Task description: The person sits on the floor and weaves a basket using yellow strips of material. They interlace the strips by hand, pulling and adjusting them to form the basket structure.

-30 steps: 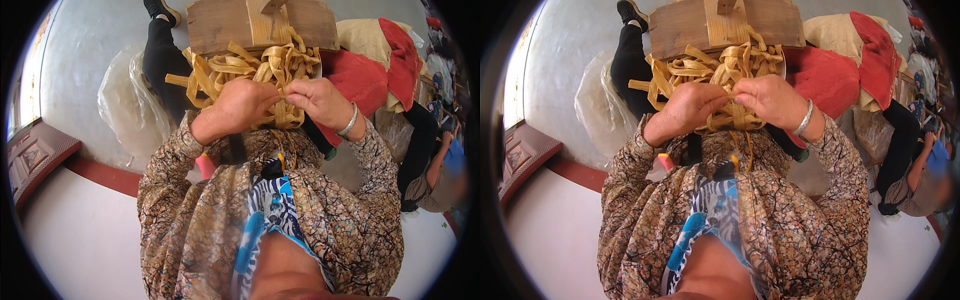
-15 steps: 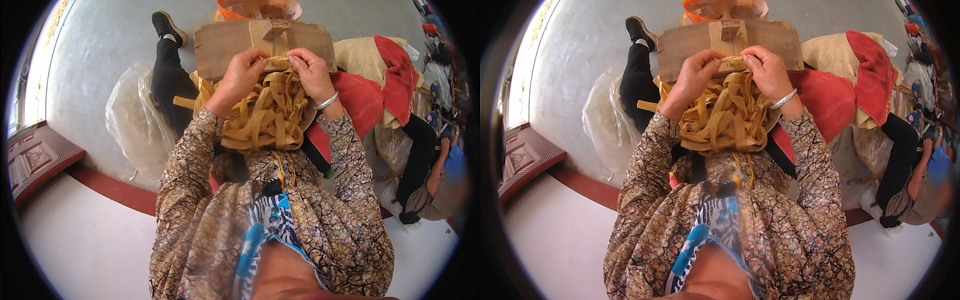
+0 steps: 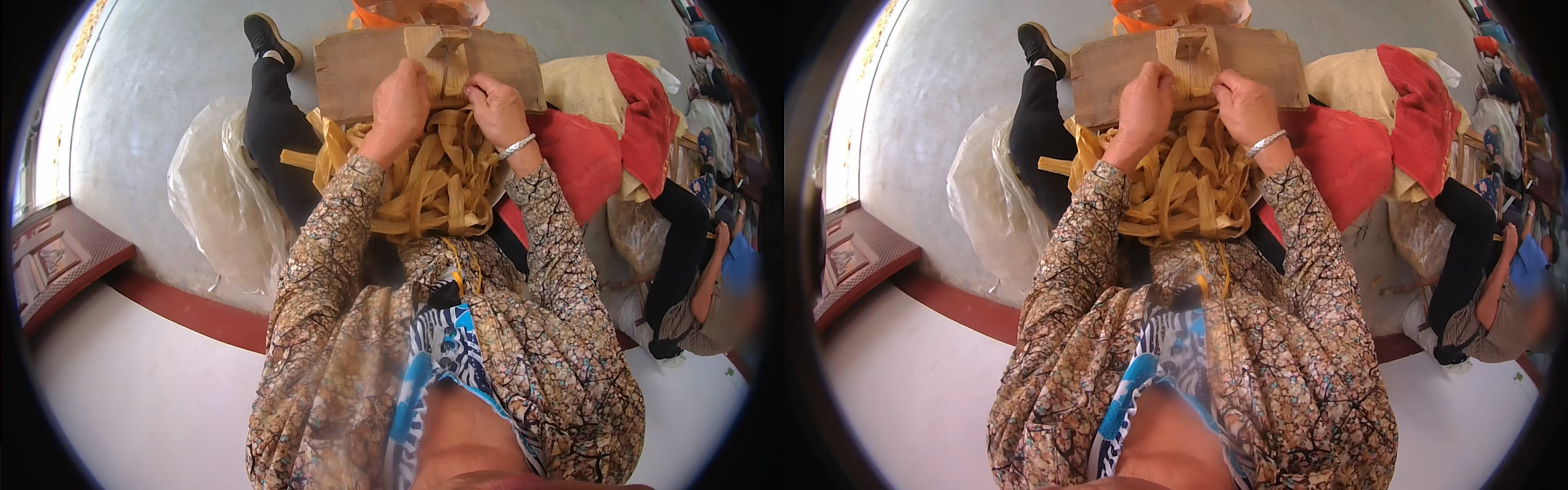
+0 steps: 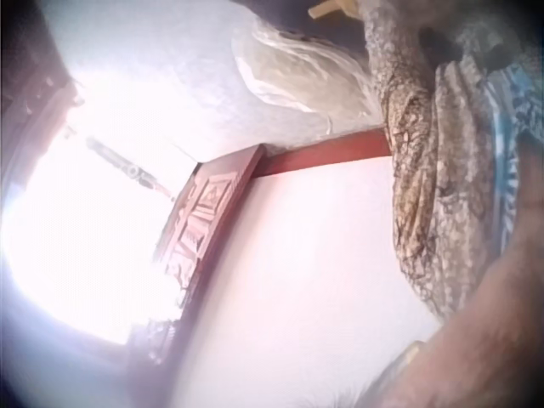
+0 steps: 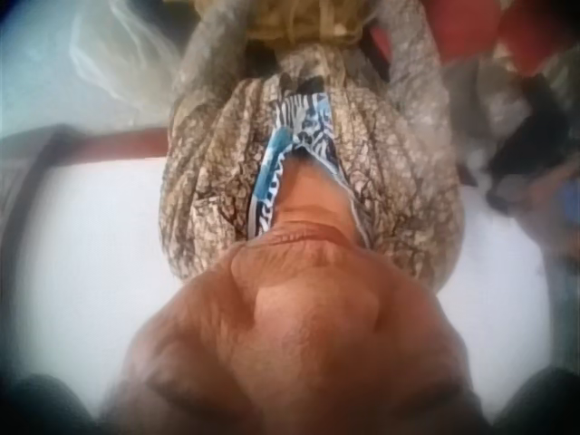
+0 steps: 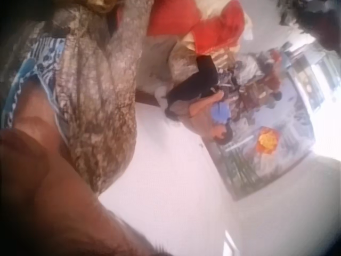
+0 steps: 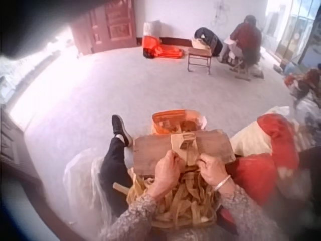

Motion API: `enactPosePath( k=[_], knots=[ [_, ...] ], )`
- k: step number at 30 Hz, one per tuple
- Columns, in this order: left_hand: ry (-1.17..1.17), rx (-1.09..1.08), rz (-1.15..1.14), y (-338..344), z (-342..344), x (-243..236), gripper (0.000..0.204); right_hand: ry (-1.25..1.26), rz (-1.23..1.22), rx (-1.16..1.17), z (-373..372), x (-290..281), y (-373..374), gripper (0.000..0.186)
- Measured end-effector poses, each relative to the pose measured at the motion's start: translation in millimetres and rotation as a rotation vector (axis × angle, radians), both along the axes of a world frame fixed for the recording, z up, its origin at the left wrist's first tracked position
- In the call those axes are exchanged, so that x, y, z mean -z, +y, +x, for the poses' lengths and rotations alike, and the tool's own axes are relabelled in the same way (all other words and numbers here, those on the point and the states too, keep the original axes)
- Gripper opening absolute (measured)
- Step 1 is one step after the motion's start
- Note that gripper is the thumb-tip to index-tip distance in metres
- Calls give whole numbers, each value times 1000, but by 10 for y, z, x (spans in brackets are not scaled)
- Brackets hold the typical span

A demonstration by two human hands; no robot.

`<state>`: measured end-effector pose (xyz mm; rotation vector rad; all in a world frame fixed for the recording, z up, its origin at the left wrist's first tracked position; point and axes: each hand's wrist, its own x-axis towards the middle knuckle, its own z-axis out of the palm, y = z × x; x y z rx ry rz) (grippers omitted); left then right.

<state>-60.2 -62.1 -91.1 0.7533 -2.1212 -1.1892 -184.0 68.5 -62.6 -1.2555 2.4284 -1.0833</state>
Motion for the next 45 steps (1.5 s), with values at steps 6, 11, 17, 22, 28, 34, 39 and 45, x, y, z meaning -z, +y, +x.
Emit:
enactPosePath(
  k=[6,11,17,22,28,34,39,45],
  knots=[
    [116,37,167,-5,306,9,12,98,-87,-26,106,-105,442,11],
    [193,251,903,320,732,-321,6,72,34,34,375,-83,889,16],
    [389,253,1231,418,1260,-922,9,-167,-45,215,619,703,875,39],
    [348,299,1135,646,1602,-1071,12,-60,305,143,327,911,435,27],
    [297,301,1032,749,1787,-1229,18,-90,348,111,80,1071,423,33],
    [666,566,869,588,2091,-1511,15,-9,171,5,301,477,875,36],
    [862,953,603,134,2413,-2064,5,124,130,-50,412,394,904,32],
    [1153,366,29,69,2874,-2900,11,246,67,77,258,245,904,30]
  ],
)
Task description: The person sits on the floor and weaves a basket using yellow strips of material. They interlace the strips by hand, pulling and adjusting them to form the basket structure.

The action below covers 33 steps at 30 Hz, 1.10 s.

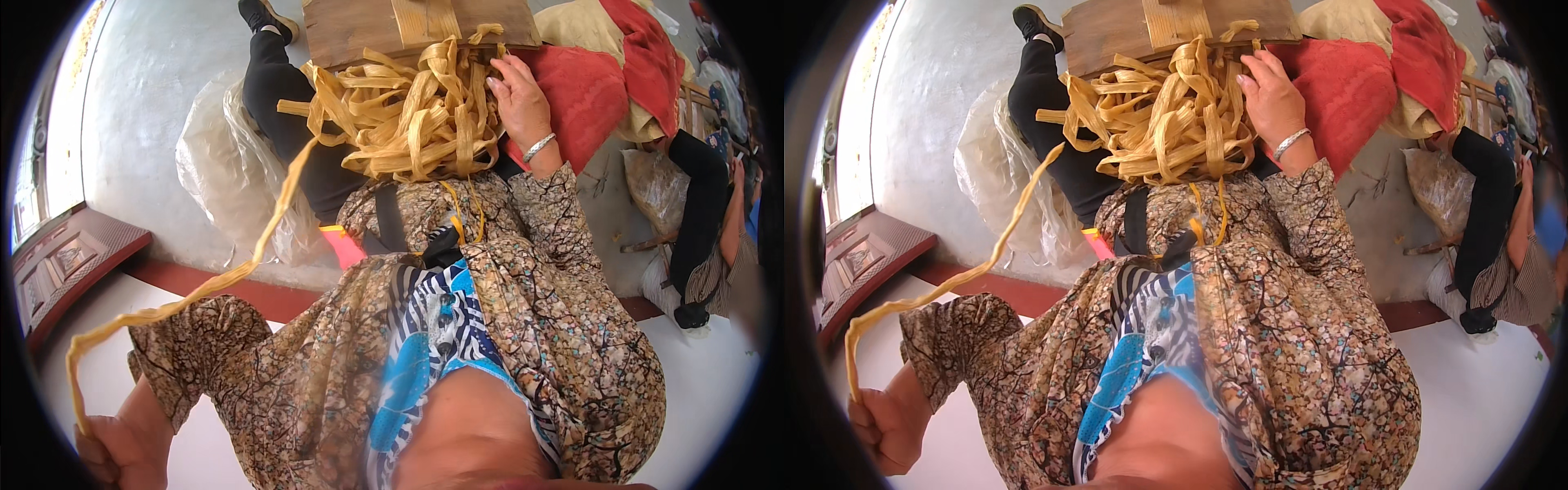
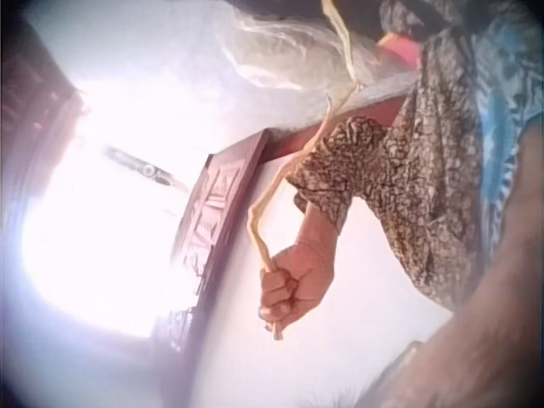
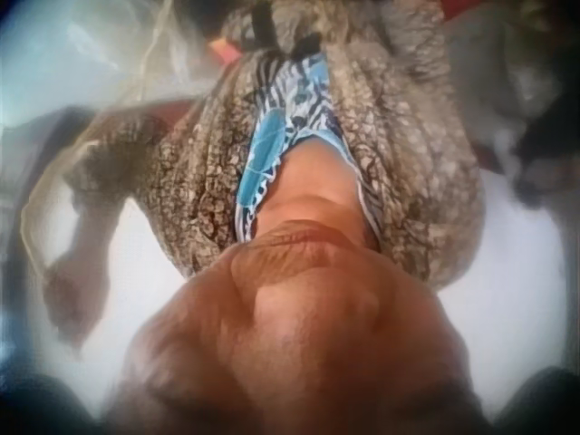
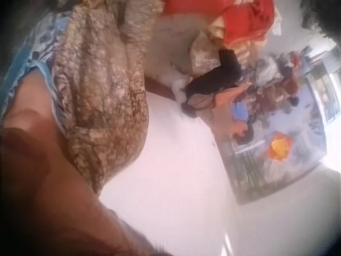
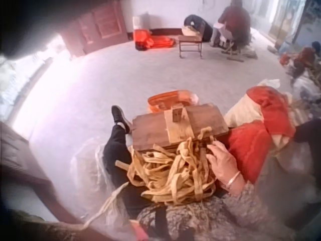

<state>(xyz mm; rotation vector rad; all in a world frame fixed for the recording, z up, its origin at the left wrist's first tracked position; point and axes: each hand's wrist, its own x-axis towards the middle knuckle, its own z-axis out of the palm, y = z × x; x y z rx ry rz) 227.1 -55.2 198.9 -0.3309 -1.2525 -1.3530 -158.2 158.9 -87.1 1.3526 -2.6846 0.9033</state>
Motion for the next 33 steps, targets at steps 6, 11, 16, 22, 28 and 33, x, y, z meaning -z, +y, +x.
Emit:
enactPosePath(
  k=[6,11,16,22,28,33],
  knots=[
    [-466,-441,9,221,-472,412,17,259,-206,-28,-638,237,-641,33],
    [-963,94,398,538,-1426,1524,12,112,146,-177,-608,235,-366,24],
    [-1061,425,554,684,-1806,2101,13,-109,-284,-187,295,-488,-160,23],
    [-909,557,686,773,-2166,2310,6,270,-282,-289,623,-820,-490,20],
    [-1045,467,295,737,-2169,2266,16,-154,-283,-158,472,-810,-506,22],
    [-1360,-237,-601,434,-2123,2038,22,-374,14,-201,282,-693,-377,20]
  ],
)
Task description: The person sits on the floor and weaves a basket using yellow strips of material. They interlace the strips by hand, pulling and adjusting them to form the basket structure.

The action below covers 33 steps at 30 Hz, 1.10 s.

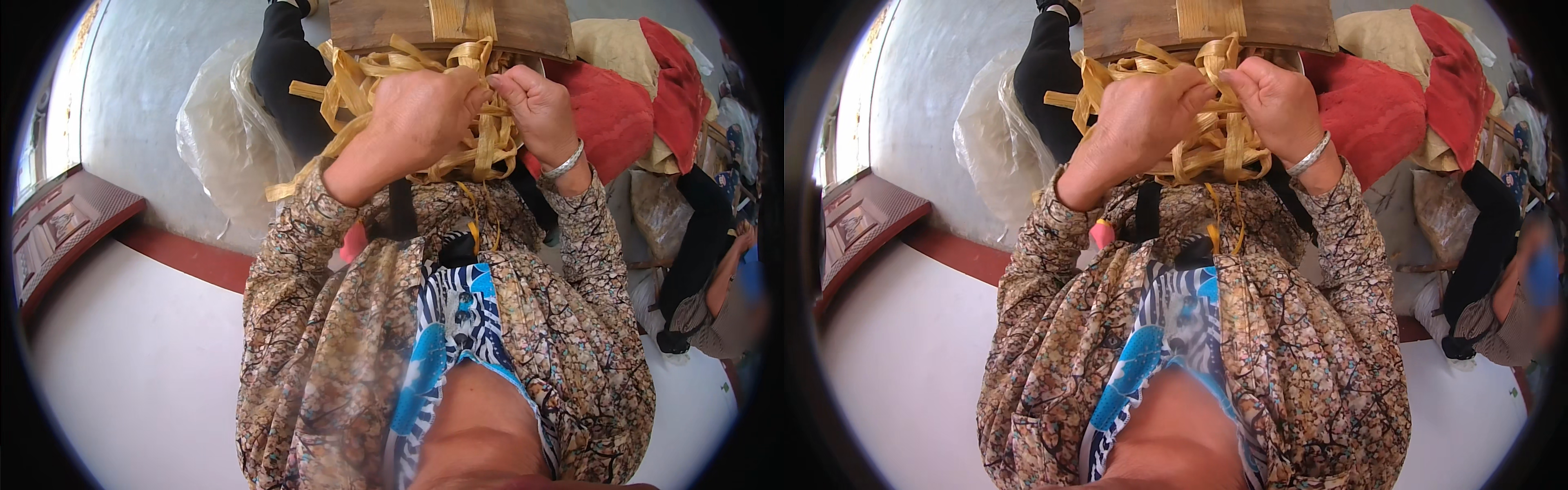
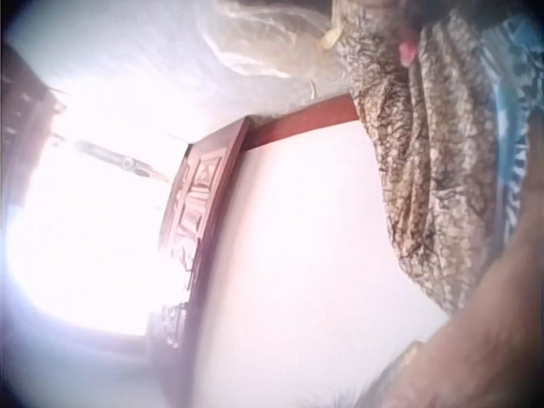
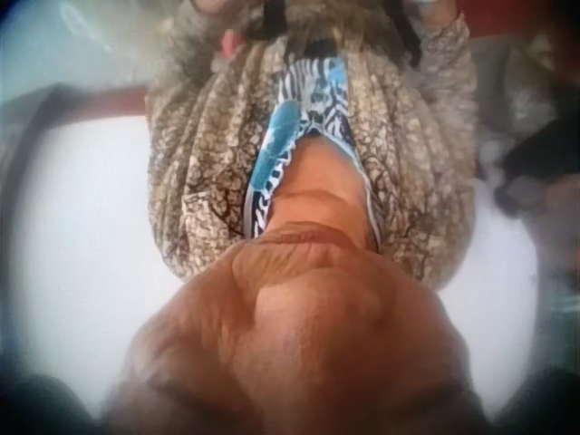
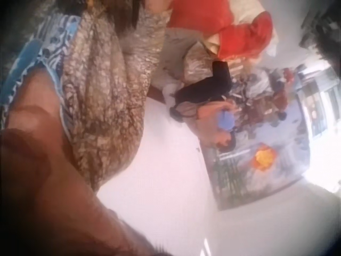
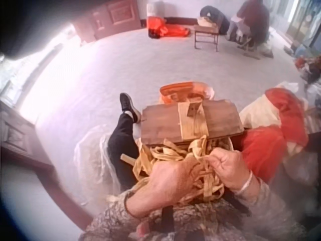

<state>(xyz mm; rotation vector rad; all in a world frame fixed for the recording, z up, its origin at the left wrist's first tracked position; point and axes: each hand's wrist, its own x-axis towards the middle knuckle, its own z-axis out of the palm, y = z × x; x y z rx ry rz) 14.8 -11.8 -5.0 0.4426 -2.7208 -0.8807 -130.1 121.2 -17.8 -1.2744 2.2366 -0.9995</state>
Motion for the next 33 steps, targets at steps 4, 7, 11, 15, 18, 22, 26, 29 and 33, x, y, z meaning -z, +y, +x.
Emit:
enactPosePath(
  k=[4,7,11,15,18,22,26,29,33],
  knots=[
    [88,-46,-57,-382,-1,0,23,-580,144,-185,258,-24,163,16],
    [209,22,571,-265,-51,135,33,-1088,-199,-247,649,-525,100,19],
    [359,25,1320,154,-109,226,37,-1394,-546,-128,417,-409,23,24],
    [286,-26,1337,433,-116,142,25,-687,-481,168,235,120,-96,24],
    [389,-68,1419,442,-193,311,24,-449,-480,119,245,206,-136,26],
    [298,-10,1558,336,-161,332,23,22,-190,200,220,127,-91,22],
    [125,61,1535,175,-90,453,17,414,-175,73,140,32,-121,20],
    [125,14,640,103,-41,454,17,454,-38,-40,98,25,-51,19],
    [252,50,-22,117,53,486,38,-356,-37,-5,156,310,66,20]
  ],
)
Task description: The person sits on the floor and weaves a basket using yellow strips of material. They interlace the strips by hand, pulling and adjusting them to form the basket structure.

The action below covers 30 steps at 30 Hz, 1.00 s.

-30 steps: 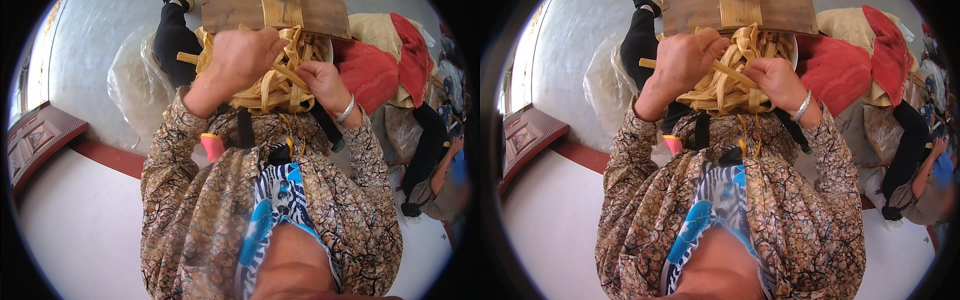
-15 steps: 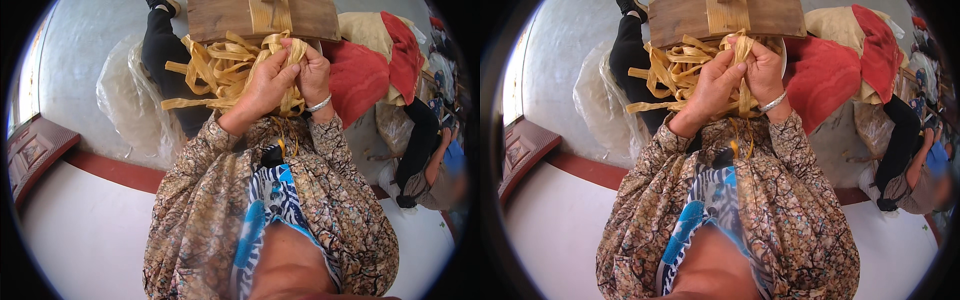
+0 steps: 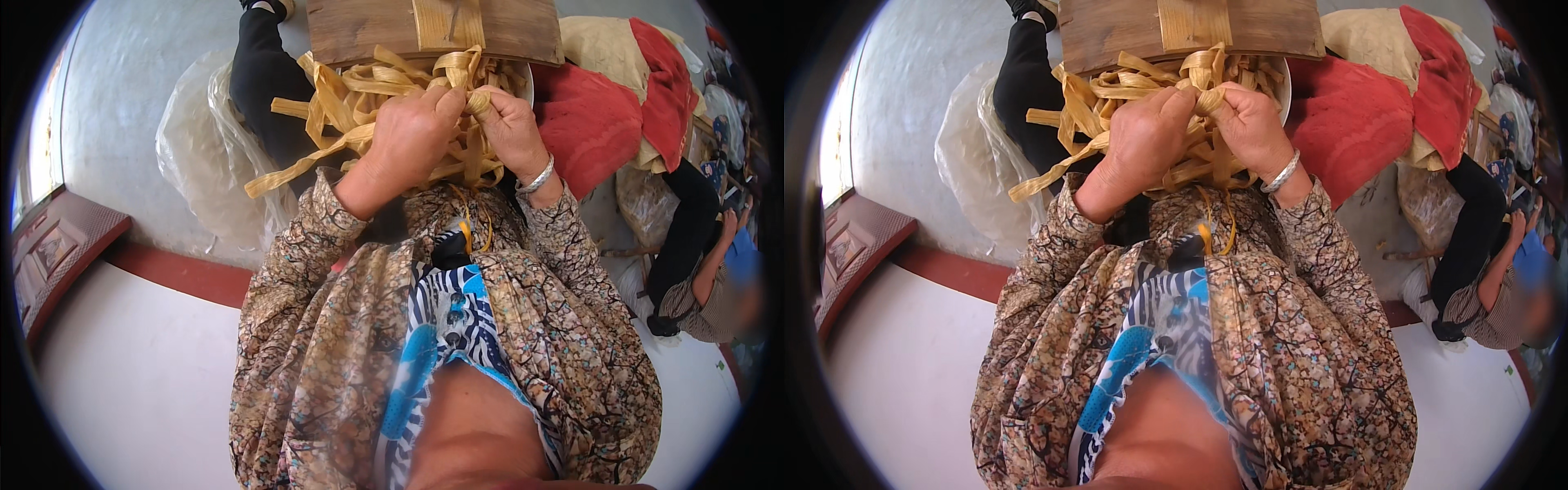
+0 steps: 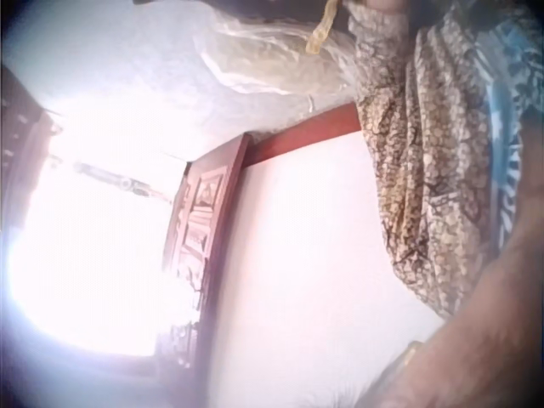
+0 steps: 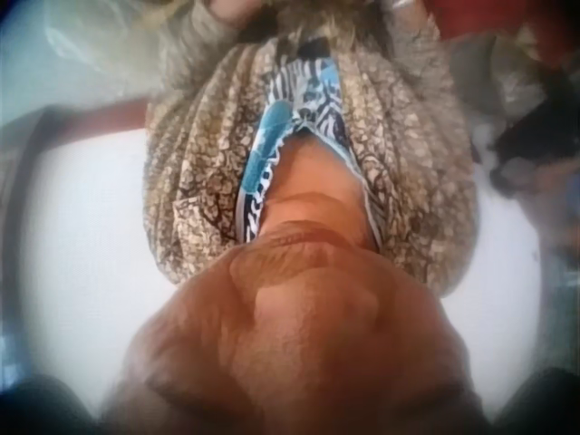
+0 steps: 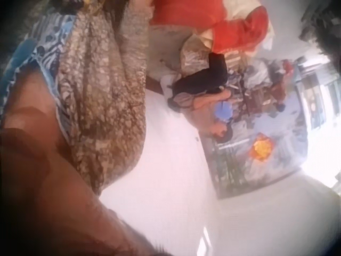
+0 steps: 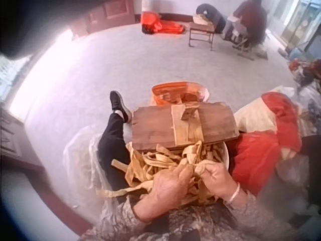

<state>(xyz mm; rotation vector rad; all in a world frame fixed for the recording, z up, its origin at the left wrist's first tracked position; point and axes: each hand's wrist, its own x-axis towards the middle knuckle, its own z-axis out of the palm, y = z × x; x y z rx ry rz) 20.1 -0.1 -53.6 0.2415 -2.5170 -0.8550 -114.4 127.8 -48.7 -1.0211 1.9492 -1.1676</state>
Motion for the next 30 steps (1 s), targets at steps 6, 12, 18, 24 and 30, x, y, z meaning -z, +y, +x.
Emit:
enactPosePath(
  k=[6,12,18,24,30],
  knots=[
    [118,-19,290,98,-42,27,40,-1231,-145,226,142,-183,-48,23],
    [22,9,435,0,-109,-401,32,-571,-236,200,132,-223,-143,16],
    [-148,-171,435,38,-306,-239,22,322,-347,97,90,-167,-215,11],
    [-216,-55,1897,-36,52,169,27,36,-552,408,-154,-281,-282,6],
    [-6,-151,1696,271,248,162,24,-92,-462,246,-467,-398,-61,12]
  ],
)
